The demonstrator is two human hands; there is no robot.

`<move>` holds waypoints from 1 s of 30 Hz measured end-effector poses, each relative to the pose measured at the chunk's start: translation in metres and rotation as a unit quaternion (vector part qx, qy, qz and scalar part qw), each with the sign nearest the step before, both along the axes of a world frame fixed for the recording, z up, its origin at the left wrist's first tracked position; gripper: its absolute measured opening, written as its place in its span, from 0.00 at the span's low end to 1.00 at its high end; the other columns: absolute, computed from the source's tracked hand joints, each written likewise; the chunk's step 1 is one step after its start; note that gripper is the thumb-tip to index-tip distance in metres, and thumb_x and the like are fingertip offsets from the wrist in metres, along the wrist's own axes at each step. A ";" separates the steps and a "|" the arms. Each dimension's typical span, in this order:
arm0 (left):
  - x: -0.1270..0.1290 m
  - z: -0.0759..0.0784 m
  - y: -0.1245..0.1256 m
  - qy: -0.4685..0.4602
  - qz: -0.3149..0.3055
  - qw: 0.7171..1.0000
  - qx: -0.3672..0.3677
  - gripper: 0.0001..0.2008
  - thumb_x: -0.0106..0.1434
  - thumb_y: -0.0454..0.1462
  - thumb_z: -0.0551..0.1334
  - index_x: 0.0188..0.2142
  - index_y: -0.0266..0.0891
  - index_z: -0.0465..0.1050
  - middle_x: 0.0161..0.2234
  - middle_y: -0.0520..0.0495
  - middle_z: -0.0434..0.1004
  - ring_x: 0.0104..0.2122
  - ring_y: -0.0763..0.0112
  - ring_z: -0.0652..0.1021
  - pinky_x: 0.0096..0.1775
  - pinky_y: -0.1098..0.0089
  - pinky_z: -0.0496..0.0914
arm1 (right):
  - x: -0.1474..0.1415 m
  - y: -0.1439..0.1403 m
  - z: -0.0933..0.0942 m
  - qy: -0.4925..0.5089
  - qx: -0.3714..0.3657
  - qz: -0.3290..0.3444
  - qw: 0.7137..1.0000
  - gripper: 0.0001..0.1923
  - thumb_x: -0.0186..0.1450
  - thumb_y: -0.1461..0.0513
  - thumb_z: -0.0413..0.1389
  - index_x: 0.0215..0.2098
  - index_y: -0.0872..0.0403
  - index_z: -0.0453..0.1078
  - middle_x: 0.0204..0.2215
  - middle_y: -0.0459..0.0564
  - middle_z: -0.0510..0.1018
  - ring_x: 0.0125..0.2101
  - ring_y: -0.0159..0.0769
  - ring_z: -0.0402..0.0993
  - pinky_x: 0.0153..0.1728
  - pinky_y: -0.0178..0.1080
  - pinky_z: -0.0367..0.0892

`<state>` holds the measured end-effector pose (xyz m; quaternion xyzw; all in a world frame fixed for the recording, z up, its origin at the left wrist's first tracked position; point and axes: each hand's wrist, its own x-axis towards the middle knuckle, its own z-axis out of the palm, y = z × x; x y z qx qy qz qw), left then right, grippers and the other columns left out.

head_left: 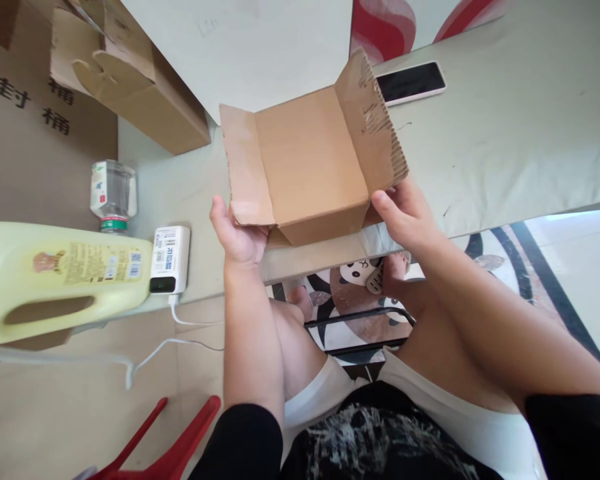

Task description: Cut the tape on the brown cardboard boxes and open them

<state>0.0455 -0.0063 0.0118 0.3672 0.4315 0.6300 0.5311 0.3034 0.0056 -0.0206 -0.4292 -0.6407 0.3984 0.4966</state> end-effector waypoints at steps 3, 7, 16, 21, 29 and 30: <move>0.001 -0.001 0.000 0.003 0.000 1.000 -0.005 0.43 0.61 0.70 0.45 0.54 0.43 0.75 0.49 0.39 0.81 0.64 0.44 0.69 0.55 0.52 0.72 | 0.000 0.002 -0.003 0.006 0.001 -0.010 1.000 0.29 0.64 0.37 0.55 0.52 0.46 0.70 0.46 0.53 0.78 0.45 0.46 0.80 0.49 0.53 0.77; 0.003 0.002 0.001 0.001 0.014 1.000 0.004 0.44 0.61 0.70 0.44 0.56 0.42 0.75 0.47 0.40 0.82 0.64 0.46 0.70 0.56 0.54 0.72 | -0.001 0.001 -0.004 0.021 0.001 -0.033 0.999 0.28 0.63 0.36 0.56 0.48 0.46 0.71 0.46 0.53 0.77 0.47 0.46 0.79 0.53 0.54 0.74; 0.003 -0.002 0.004 0.009 0.069 0.998 0.010 0.29 0.63 0.61 0.54 0.43 0.41 0.78 0.46 0.43 0.82 0.62 0.51 0.73 0.57 0.60 0.72 | -0.002 -0.003 0.005 0.025 -0.013 -0.099 0.995 0.25 0.66 0.39 0.56 0.49 0.46 0.71 0.46 0.51 0.79 0.52 0.46 0.76 0.58 0.52 0.70; 0.000 0.000 0.004 0.013 0.088 0.995 -0.043 0.23 0.62 0.56 0.57 0.36 0.40 0.76 0.42 0.43 0.82 0.59 0.52 0.75 0.53 0.61 0.75 | -0.002 -0.004 0.011 0.064 -0.015 -0.123 0.990 0.23 0.65 0.39 0.57 0.45 0.45 0.73 0.47 0.50 0.80 0.58 0.47 0.72 0.58 0.50 0.71; -0.009 0.001 0.007 -0.019 0.105 0.994 -0.038 0.11 0.53 0.44 0.66 0.29 0.39 0.73 0.28 0.49 0.75 0.33 0.68 0.77 0.37 0.69 0.73 | -0.004 0.000 0.001 0.224 -0.106 -0.139 0.959 0.11 0.62 0.49 0.60 0.37 0.45 0.75 0.34 0.44 0.81 0.47 0.43 0.80 0.49 0.47 0.76; -0.007 0.003 0.007 -0.002 0.111 0.993 -0.040 0.10 0.51 0.41 0.68 0.31 0.39 0.74 0.30 0.50 0.76 0.32 0.70 0.76 0.35 0.71 0.72 | -0.005 0.000 0.001 0.248 -0.112 -0.131 0.953 0.10 0.61 0.50 0.60 0.37 0.45 0.75 0.33 0.43 0.80 0.46 0.43 0.80 0.47 0.46 0.77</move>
